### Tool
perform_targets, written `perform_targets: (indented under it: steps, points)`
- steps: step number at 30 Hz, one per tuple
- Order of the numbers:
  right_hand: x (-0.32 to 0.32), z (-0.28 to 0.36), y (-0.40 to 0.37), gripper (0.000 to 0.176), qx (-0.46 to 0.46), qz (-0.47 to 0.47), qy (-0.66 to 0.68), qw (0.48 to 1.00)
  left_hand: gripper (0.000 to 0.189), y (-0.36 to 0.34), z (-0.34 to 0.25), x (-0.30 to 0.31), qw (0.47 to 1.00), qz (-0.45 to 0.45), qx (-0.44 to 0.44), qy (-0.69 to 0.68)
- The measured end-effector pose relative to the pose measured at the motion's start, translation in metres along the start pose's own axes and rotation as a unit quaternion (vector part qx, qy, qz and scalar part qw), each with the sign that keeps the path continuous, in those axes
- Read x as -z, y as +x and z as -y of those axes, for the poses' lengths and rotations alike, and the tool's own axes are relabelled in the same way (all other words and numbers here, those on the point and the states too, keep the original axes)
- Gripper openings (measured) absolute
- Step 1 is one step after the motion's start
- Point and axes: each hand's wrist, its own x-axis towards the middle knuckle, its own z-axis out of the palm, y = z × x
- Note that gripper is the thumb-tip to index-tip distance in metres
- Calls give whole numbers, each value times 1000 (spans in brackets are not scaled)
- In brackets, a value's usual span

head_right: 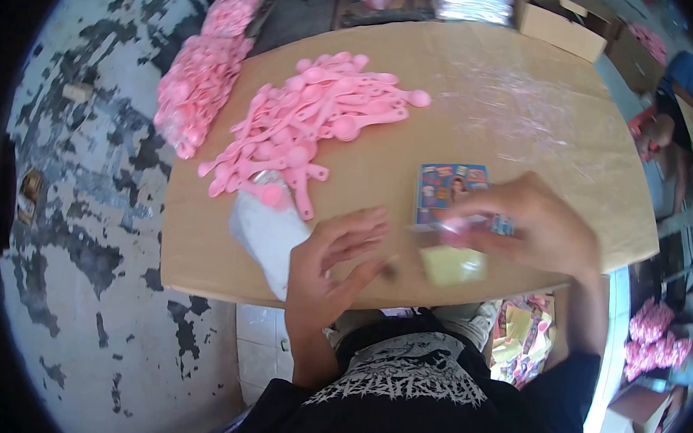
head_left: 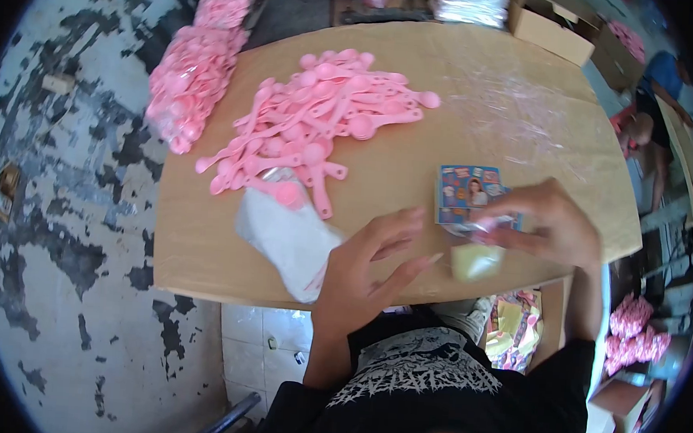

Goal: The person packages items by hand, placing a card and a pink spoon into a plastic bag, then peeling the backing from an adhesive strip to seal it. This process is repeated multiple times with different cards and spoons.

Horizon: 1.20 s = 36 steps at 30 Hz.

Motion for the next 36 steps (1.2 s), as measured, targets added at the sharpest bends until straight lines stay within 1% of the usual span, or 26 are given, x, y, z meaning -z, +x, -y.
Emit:
perform_targets:
  steps: [1,2,5,8,9,10,12,13,15,16,17,18,20,21,24,27,30,31,32,33,34,35,36]
  points:
    - [17,7,-5,21,-19,100,-44,994,33,-13,-2,18,998,-22,-43,49]
    - [30,15,-6,21,-38,198,-91,975,35,-24,-4,34,991,-43,-84,97]
    - [25,26,7,17,45,109,-152,981,28,-55,7,86,944,-175,-93,265]
    - [-21,44,51,17,13,57,-135,989,25,-66,21,99,871,-202,-43,445]
    - [-47,37,66,20,43,24,-118,992,23,-69,30,99,889,-184,-21,419]
    - [-75,27,82,23,72,-10,-105,992,23,-71,32,96,891,-178,-19,416]
    - [-101,22,115,25,50,75,-139,986,22,-72,36,90,897,-172,-20,407]
    - [-103,23,126,26,19,125,-121,985,21,-71,30,88,886,-165,-18,432]
    - [-108,27,146,27,-38,228,-83,969,21,-73,28,89,882,-167,-15,440]
    - [-112,24,150,28,-28,227,-59,972,21,-73,27,88,880,-171,-12,443]
    - [-114,18,151,28,-18,228,-36,973,22,-70,23,85,876,-193,-22,440]
    - [-115,15,151,28,-9,230,-12,973,21,-71,26,88,882,-182,-46,432]
    - [-113,17,147,24,15,216,-50,975,20,-75,36,92,893,-156,-92,412]
    - [-110,19,146,23,27,208,-69,975,22,-76,36,93,905,-140,-99,389]
    - [-94,22,140,20,13,165,-121,979,24,-76,36,94,915,-125,-80,375]
    - [-62,29,132,18,24,116,-81,990,27,-76,29,97,917,-112,-64,376]
    - [-41,42,115,16,16,64,26,998,37,-67,11,87,931,-82,-81,347]
    - [-39,47,107,15,14,82,49,995,43,-57,-4,74,971,-52,-64,223]
    - [-39,53,98,15,8,99,75,992,44,-51,-2,59,989,-53,-47,130]
    - [-38,56,88,15,-1,116,101,988,44,-46,1,40,998,-52,-26,34]
    - [-36,53,80,15,32,114,76,990,45,-44,5,21,997,-50,-2,-62]
    - [-35,48,72,15,67,110,50,990,43,-41,14,8,995,-69,40,-62]
    - [-34,43,66,16,103,105,23,989,41,-35,14,1,986,-74,63,-136]
